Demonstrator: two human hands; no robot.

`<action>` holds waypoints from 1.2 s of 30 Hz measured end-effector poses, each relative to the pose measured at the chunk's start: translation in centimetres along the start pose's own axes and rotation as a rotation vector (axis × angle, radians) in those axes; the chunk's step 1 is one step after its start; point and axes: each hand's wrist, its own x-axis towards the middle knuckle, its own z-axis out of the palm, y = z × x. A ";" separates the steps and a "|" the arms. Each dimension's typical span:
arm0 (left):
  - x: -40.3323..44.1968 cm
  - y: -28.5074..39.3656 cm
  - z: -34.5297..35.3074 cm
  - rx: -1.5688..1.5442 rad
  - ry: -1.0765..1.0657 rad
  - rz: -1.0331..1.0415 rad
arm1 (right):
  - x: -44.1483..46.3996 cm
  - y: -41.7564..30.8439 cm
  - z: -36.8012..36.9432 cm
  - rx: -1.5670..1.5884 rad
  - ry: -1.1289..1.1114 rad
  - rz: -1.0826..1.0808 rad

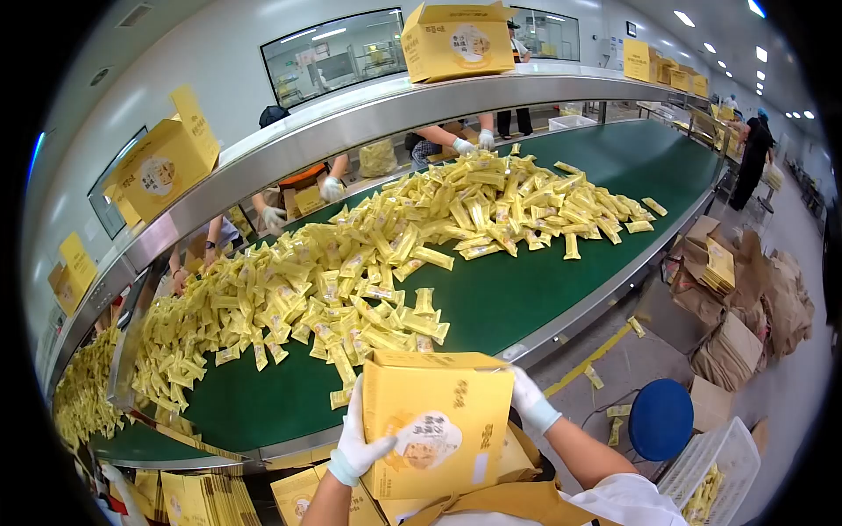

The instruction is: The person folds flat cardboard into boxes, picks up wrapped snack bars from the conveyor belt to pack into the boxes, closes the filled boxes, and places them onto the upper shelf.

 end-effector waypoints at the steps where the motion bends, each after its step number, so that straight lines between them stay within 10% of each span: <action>1: -0.3 -1.1 0.2 -0.314 0.034 -0.040 | -0.6 -1.9 0.6 -0.045 -0.079 -0.036; 3: -1.7 -4.7 1.2 -0.449 0.056 -0.046 | -3.0 -2.5 3.1 -0.297 -0.019 -0.302; 10: -6.6 -12.8 2.8 -1.090 0.278 -0.393 | -5.2 -11.1 4.6 -0.619 -0.010 -0.049; 26: -5.3 -10.0 -0.5 0.792 0.342 -0.155 | -6.3 -12.6 12.4 -0.970 -0.146 -0.146; 36: -4.8 -1.7 -1.3 0.518 0.132 -0.693 | -5.2 -6.8 6.8 -0.458 -0.058 -0.282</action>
